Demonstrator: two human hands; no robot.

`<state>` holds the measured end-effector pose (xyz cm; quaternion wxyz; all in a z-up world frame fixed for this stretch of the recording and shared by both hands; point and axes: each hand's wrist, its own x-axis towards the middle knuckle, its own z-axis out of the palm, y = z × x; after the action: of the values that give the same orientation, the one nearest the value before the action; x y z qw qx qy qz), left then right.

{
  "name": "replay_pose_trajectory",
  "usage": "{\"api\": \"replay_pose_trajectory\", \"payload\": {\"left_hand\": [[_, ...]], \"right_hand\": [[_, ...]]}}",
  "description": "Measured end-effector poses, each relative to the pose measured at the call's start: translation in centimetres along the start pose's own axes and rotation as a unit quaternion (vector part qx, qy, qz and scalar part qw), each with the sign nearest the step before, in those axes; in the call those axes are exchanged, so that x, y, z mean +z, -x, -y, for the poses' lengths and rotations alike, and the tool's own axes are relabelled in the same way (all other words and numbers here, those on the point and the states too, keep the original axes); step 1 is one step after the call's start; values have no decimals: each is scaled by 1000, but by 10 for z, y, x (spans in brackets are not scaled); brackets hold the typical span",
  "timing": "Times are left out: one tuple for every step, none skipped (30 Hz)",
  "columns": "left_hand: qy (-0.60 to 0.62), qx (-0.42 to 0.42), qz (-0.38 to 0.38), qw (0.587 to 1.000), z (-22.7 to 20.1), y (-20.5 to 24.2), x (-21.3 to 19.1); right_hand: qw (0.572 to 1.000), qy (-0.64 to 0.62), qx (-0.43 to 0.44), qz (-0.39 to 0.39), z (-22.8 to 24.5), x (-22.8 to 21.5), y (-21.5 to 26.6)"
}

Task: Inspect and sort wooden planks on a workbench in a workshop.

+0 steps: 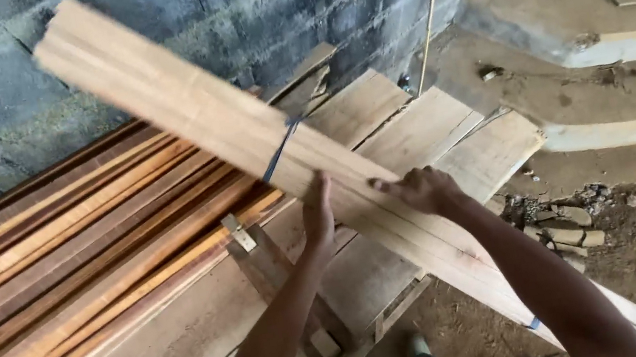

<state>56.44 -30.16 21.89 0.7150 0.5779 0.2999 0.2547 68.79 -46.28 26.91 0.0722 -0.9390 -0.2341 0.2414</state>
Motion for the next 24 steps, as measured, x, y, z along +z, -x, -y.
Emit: {"api": "replay_pose_trajectory", "payload": {"left_hand": [[1, -4, -5, 1000, 12, -14, 8], [-84, -77, -7, 993, 25, -28, 16], [-168, -148, -8, 975, 37, -42, 25], [-165, -151, -14, 975, 34, -37, 34], [-165, -167, -16, 972, 30, -34, 44], [-165, -183, -17, 969, 25, -32, 54], [-161, -186, -20, 969, 57, -47, 60], [-110, -188, -34, 975, 88, -62, 66], [-59, -189, -48, 979, 120, -78, 71], [-56, -191, -51, 979, 104, -63, 82], [-110, -195, -28, 974, 87, -49, 93], [-164, -199, -5, 966, 70, -35, 104], [-160, -199, -10, 967, 68, -30, 113], [-170, -202, 1, 964, 67, -26, 122], [-181, -208, 11, 961, 66, -20, 129], [-177, -210, 6, 961, 81, -22, 138], [-193, -215, 12, 957, 94, -28, 147], [-208, -220, 18, 953, 106, -34, 155], [-205, -220, 12, 953, 105, -33, 161], [-237, -221, 19, 946, 104, -32, 166], [-269, -223, 26, 937, 104, -32, 171], [-266, -223, 22, 938, 150, -50, 173], [-346, -184, 79, 917, 197, -67, 175], [-421, -142, 135, 885, 244, -84, 176]], "right_hand": [[1000, 4, -2, 6, -2, -3, 0], [1000, -13, 5, 6, -5, -5, -1], [1000, -29, 12, 5, -8, -9, -2], [1000, -24, 8, 9, -20, -5, -7], [999, -48, 11, 8, -31, -3, -14], [997, -71, 13, 7, -42, -2, -22], [998, -66, 11, 10, -60, 7, -34], [997, -71, 13, 13, -78, 16, -47], [997, -76, 15, 15, -96, 26, -60], [997, -72, 13, 17, -102, 23, -55], [995, -87, 20, 34, -107, 20, -51], [993, -101, 27, 50, -112, 16, -47], [994, -96, 23, 51, -114, 10, -41], [992, -109, 26, 56, -115, 5, -35], [990, -122, 30, 63, -117, 2, -28], [991, -116, 26, 66, -121, 1, -25], [991, -107, 39, 70, -124, -1, -25], [991, -97, 52, 73, -127, -3, -26], [992, -93, 47, 75, -147, 13, -44], [991, -96, 54, 75, -166, 29, -63], [990, -99, 62, 75, -185, 45, -83], [991, -95, 58, 76, -172, 26, -67], [994, 12, 5, 110, -159, 9, -50], [982, 119, -49, 141, -147, -9, -33]]}}
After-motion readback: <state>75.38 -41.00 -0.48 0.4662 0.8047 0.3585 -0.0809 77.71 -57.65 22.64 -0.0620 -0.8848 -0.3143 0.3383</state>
